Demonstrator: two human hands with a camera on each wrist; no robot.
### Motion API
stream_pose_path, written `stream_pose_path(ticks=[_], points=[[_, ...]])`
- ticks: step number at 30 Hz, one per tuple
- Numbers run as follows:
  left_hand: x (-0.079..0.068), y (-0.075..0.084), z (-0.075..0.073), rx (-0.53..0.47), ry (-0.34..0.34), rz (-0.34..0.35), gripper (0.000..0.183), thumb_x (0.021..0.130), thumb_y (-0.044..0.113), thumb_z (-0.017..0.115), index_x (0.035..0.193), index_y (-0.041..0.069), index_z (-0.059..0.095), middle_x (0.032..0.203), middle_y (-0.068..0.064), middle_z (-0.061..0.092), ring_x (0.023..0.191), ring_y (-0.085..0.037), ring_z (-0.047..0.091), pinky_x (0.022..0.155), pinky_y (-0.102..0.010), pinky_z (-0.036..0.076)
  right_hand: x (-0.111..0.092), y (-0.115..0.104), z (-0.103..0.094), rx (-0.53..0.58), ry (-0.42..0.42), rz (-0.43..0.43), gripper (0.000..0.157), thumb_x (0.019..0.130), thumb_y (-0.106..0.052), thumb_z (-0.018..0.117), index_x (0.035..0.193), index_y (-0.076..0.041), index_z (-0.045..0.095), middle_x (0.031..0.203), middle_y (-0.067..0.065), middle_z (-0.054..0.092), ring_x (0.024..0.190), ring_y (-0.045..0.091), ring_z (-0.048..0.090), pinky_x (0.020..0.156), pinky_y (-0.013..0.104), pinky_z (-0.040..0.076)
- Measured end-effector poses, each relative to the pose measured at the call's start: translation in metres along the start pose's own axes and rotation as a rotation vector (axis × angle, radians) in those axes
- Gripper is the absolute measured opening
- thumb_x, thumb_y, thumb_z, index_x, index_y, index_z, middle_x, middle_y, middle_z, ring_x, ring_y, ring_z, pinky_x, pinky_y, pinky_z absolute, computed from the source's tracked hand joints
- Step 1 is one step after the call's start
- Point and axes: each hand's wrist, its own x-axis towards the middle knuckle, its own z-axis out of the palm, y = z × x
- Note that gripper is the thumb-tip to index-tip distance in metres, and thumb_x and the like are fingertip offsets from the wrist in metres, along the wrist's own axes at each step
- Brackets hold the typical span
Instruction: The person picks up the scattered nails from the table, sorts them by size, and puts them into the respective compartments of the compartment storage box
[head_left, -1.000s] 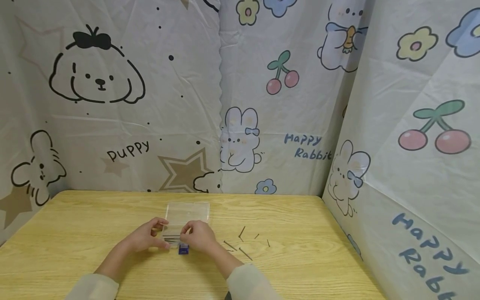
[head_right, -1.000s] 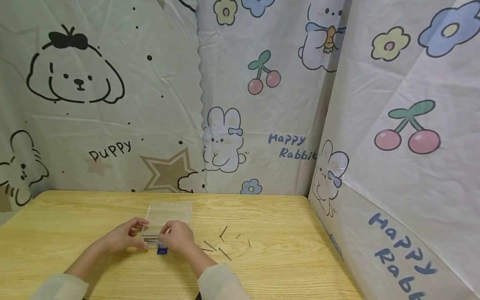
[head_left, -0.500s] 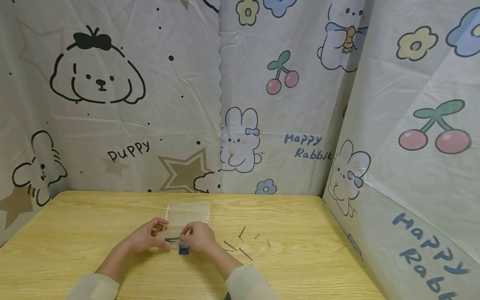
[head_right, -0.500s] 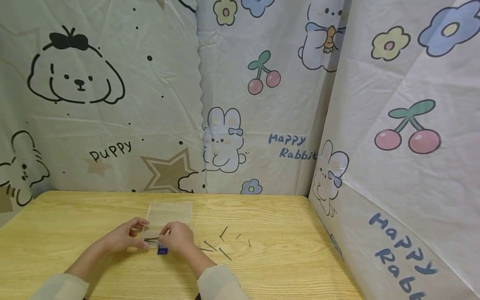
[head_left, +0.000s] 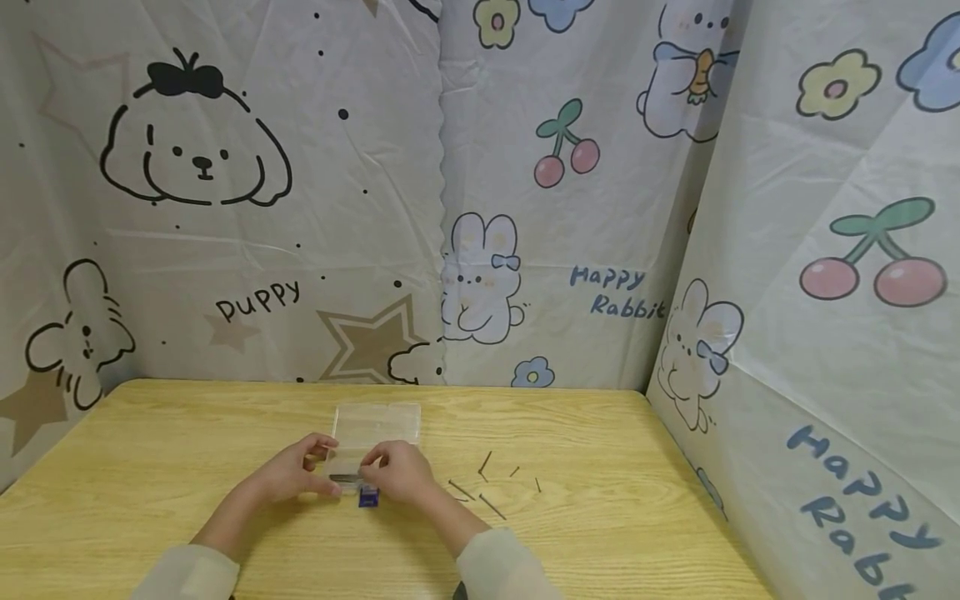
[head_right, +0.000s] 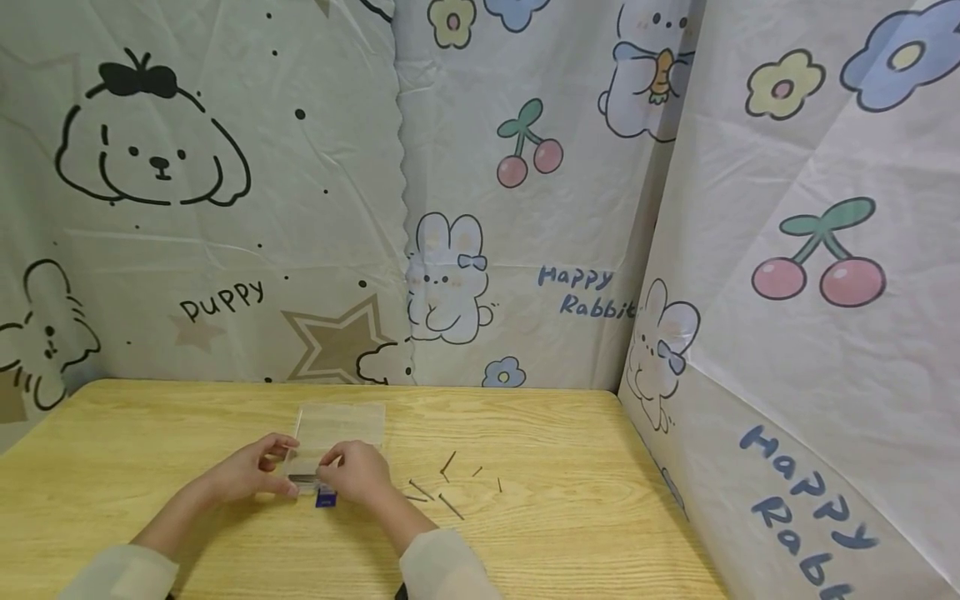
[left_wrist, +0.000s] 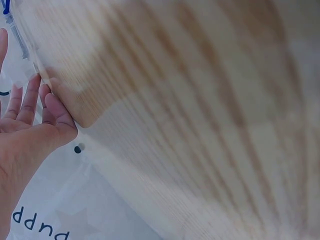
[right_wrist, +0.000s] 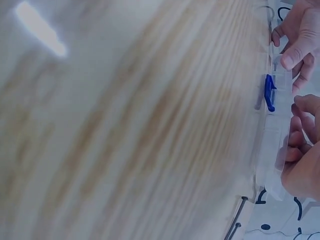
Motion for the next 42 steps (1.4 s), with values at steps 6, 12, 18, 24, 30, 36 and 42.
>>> stream_pose_path(ticks=[6, 12, 18, 24, 30, 36, 42], points=[[-0.001, 0.001, 0.0, -0.005, 0.003, -0.012, 0.077, 0.074, 0.026, 0.08, 0.132, -0.002, 0.038, 0.133, -0.027, 0.043, 0.121, -0.047, 0.041, 0.099, -0.057, 0.038, 0.0, 0.001, -0.004, 0.08, -0.029, -0.001, 0.013, 0.087, -0.024, 0.065, 0.09, -0.014, 0.072, 0.059, -0.008, 0.051, 0.047, 0.004, 0.041, 0.041, 0.019, 0.036], [-0.001, 0.001, 0.0, -0.005, 0.01, -0.015, 0.077, 0.073, 0.026, 0.08, 0.132, -0.001, 0.039, 0.132, -0.027, 0.043, 0.12, -0.048, 0.041, 0.099, -0.058, 0.038, -0.005, 0.0, -0.017, 0.113, -0.036, -0.038, 0.013, 0.088, -0.021, 0.065, 0.092, -0.011, 0.072, 0.059, -0.006, 0.049, 0.048, 0.004, 0.039, 0.043, 0.018, 0.034], [0.0, 0.001, 0.001, 0.0, 0.015, -0.023, 0.077, 0.073, 0.026, 0.08, 0.132, -0.001, 0.039, 0.133, -0.027, 0.043, 0.121, -0.048, 0.04, 0.101, -0.059, 0.036, -0.011, 0.014, -0.034, 0.096, -0.012, -0.026, 0.013, 0.088, -0.022, 0.065, 0.092, -0.012, 0.071, 0.065, -0.005, 0.051, 0.054, 0.005, 0.04, 0.046, 0.019, 0.035], [-0.001, 0.001, 0.001, 0.017, 0.004, -0.032, 0.079, 0.074, 0.028, 0.079, 0.134, -0.001, 0.037, 0.138, -0.032, 0.036, 0.12, -0.052, 0.039, 0.099, -0.058, 0.038, -0.019, 0.037, -0.049, 0.128, 0.004, 0.004, 0.012, 0.088, -0.022, 0.064, 0.092, -0.012, 0.07, 0.07, -0.004, 0.052, 0.058, 0.007, 0.042, 0.05, 0.02, 0.037], [0.0, 0.0, 0.002, 0.03, 0.006, -0.024, 0.08, 0.074, 0.028, 0.079, 0.134, -0.001, 0.036, 0.139, -0.033, 0.036, 0.12, -0.053, 0.04, 0.098, -0.058, 0.038, -0.027, 0.056, -0.068, 0.14, 0.03, 0.022, 0.013, 0.089, -0.022, 0.064, 0.093, -0.012, 0.07, 0.074, -0.001, 0.055, 0.064, 0.01, 0.044, 0.055, 0.023, 0.039], [0.0, 0.0, 0.002, 0.014, 0.005, -0.025, 0.08, 0.073, 0.027, 0.08, 0.134, -0.002, 0.036, 0.14, -0.034, 0.035, 0.121, -0.055, 0.038, 0.1, -0.06, 0.037, -0.035, 0.076, -0.087, 0.099, 0.058, 0.04, 0.013, 0.089, -0.022, 0.063, 0.094, -0.011, 0.069, 0.077, 0.0, 0.054, 0.065, 0.011, 0.043, 0.053, 0.021, 0.037], [0.0, -0.002, 0.002, 0.017, 0.005, -0.012, 0.08, 0.074, 0.028, 0.079, 0.134, -0.002, 0.036, 0.14, -0.033, 0.034, 0.121, -0.054, 0.038, 0.1, -0.059, 0.037, -0.043, 0.092, -0.105, 0.054, 0.09, 0.055, 0.013, 0.089, -0.02, 0.063, 0.093, -0.01, 0.069, 0.075, 0.001, 0.054, 0.061, 0.011, 0.042, 0.05, 0.02, 0.036]])
